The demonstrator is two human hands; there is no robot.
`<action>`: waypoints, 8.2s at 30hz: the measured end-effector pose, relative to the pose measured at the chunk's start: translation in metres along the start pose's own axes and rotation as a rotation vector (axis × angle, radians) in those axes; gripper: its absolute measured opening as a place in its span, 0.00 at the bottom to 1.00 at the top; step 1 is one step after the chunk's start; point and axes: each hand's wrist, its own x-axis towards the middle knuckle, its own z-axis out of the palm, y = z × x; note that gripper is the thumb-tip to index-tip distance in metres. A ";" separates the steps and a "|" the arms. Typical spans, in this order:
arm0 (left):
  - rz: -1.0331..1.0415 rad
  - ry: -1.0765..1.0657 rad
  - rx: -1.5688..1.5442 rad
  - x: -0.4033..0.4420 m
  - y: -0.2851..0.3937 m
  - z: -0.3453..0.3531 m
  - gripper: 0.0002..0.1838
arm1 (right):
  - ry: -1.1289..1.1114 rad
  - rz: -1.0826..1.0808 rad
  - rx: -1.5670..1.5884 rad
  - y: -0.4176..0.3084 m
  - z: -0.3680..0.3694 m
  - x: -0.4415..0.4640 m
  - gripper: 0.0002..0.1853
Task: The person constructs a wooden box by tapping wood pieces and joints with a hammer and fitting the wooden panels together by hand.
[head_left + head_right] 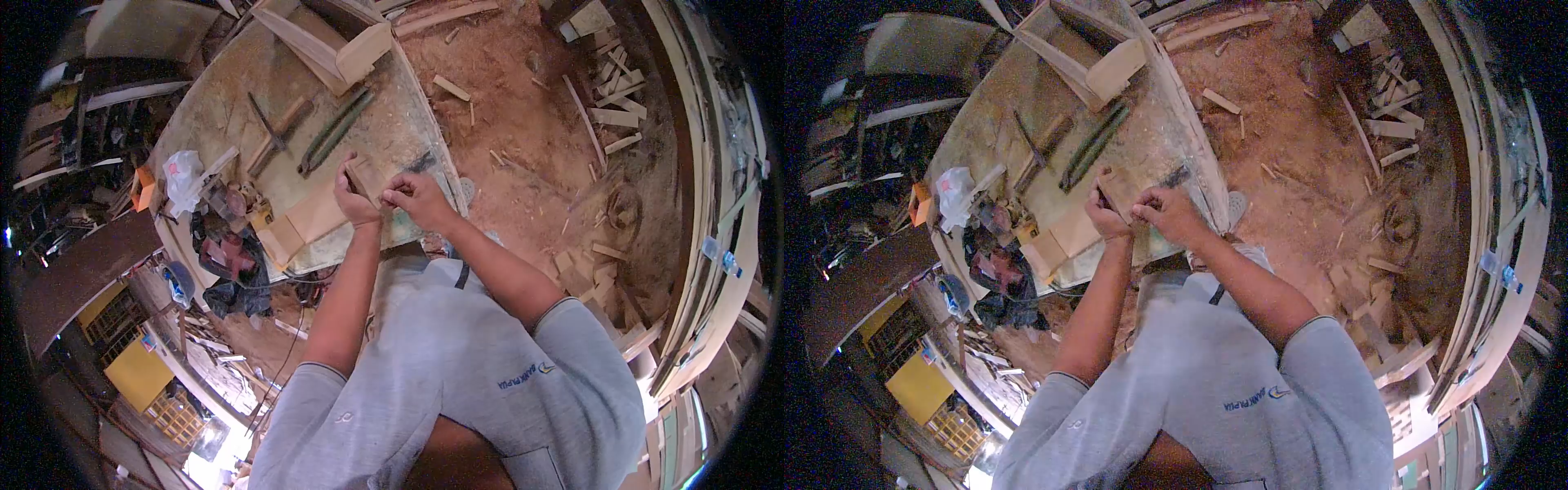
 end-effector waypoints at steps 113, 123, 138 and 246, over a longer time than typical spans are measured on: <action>0.911 -0.734 1.543 0.044 0.074 -0.188 0.59 | 0.515 0.182 -1.178 0.002 0.066 -0.263 0.48; 0.619 -0.870 1.289 0.069 0.136 -0.160 0.50 | 0.226 -0.125 -1.313 0.070 0.087 -0.187 0.49; -0.606 -0.638 0.275 0.045 0.249 -0.193 0.32 | 0.420 -0.291 -1.094 0.032 0.098 -0.066 0.38; 0.457 -1.005 1.151 -0.030 -0.007 -0.082 0.28 | -0.118 -0.399 -1.240 -0.040 0.093 -0.056 0.63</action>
